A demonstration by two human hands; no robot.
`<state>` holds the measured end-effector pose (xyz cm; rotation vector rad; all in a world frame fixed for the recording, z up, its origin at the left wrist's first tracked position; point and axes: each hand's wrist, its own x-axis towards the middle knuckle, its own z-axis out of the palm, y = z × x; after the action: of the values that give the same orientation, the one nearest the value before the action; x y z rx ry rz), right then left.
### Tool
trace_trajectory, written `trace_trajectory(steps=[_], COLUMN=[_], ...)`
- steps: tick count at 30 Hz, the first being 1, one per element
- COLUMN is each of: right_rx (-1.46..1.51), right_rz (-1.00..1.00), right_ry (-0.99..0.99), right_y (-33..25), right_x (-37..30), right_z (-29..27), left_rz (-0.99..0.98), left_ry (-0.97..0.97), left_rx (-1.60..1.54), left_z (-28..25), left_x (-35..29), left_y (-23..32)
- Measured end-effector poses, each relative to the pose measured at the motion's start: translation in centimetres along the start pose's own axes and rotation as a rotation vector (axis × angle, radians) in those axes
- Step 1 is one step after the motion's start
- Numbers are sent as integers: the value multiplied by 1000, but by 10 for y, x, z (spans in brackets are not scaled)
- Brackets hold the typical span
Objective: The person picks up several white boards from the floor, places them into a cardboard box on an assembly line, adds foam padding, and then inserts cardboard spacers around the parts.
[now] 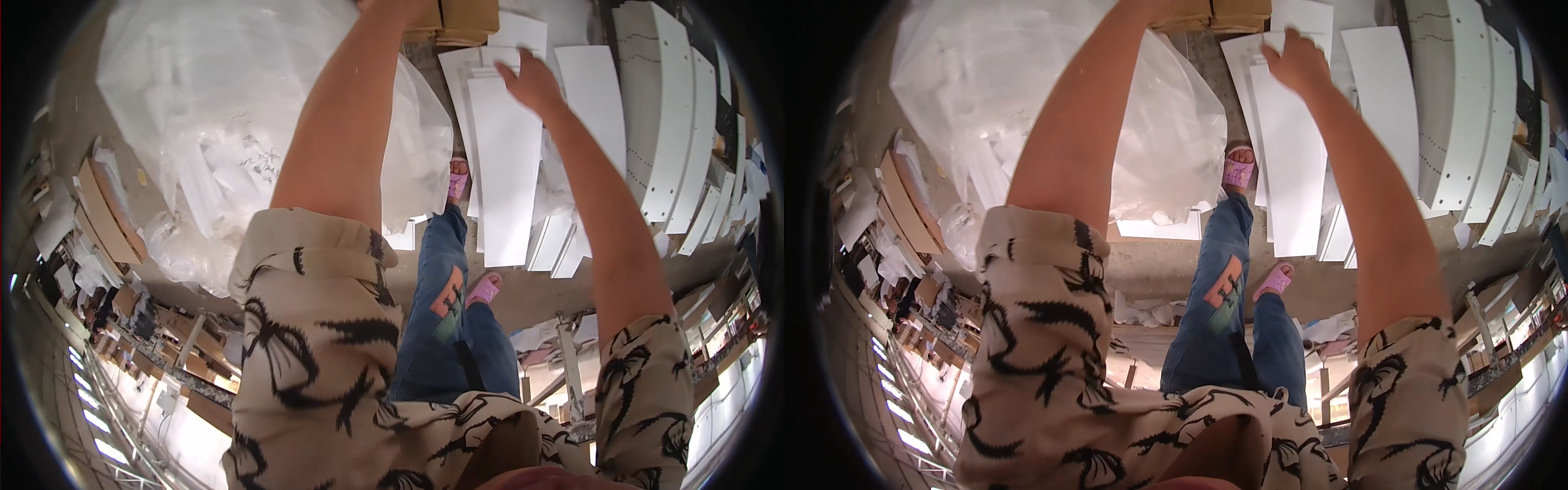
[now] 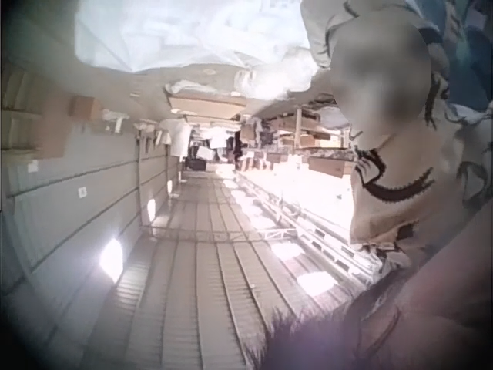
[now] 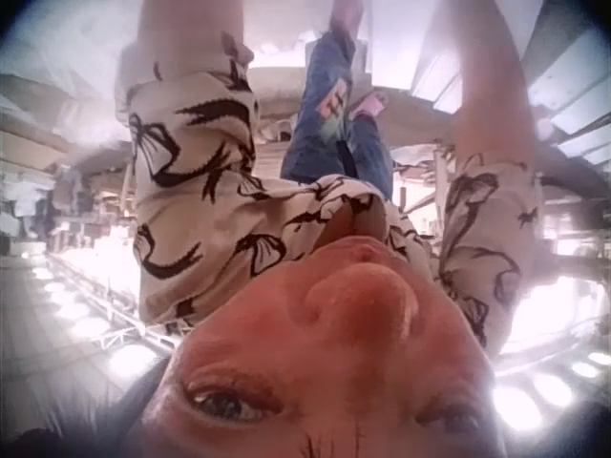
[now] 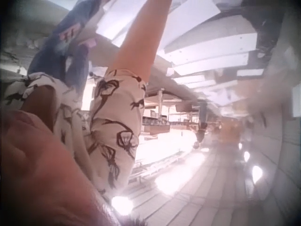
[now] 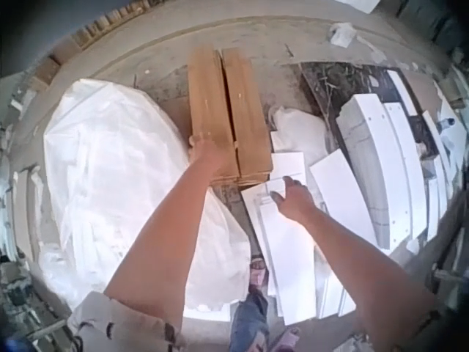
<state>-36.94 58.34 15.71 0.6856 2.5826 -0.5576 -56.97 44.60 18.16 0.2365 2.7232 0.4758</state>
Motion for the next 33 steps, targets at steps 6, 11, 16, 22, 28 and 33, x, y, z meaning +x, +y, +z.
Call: trace_trajectory(steps=[6, 11, 16, 22, 28, 33], right_rx=[127, 99, -192, 60, 112, 69], right_rz=[173, 134, 92, 67, 203, 241], right_ry=[206, 177, 303, 200, -26, 109], right_y=[-70, -88, -97, -69, -93, -48], right_x=[125, 189, 194, 180, 88, 8], right_z=[-8, -17, 5, 12, 0, 30], left_rz=[-214, -104, -140, -240, -158, -223], left_ry=[-101, -33, -21, -135, 73, -11], left_rx=[-32, -291, -117, 9, 39, 8], left_z=[-12, 2, 13, 18, 6, 12], left_x=[12, 18, -31, -43, -9, -22], left_y=[6, -22, -54, -42, -48, -26])
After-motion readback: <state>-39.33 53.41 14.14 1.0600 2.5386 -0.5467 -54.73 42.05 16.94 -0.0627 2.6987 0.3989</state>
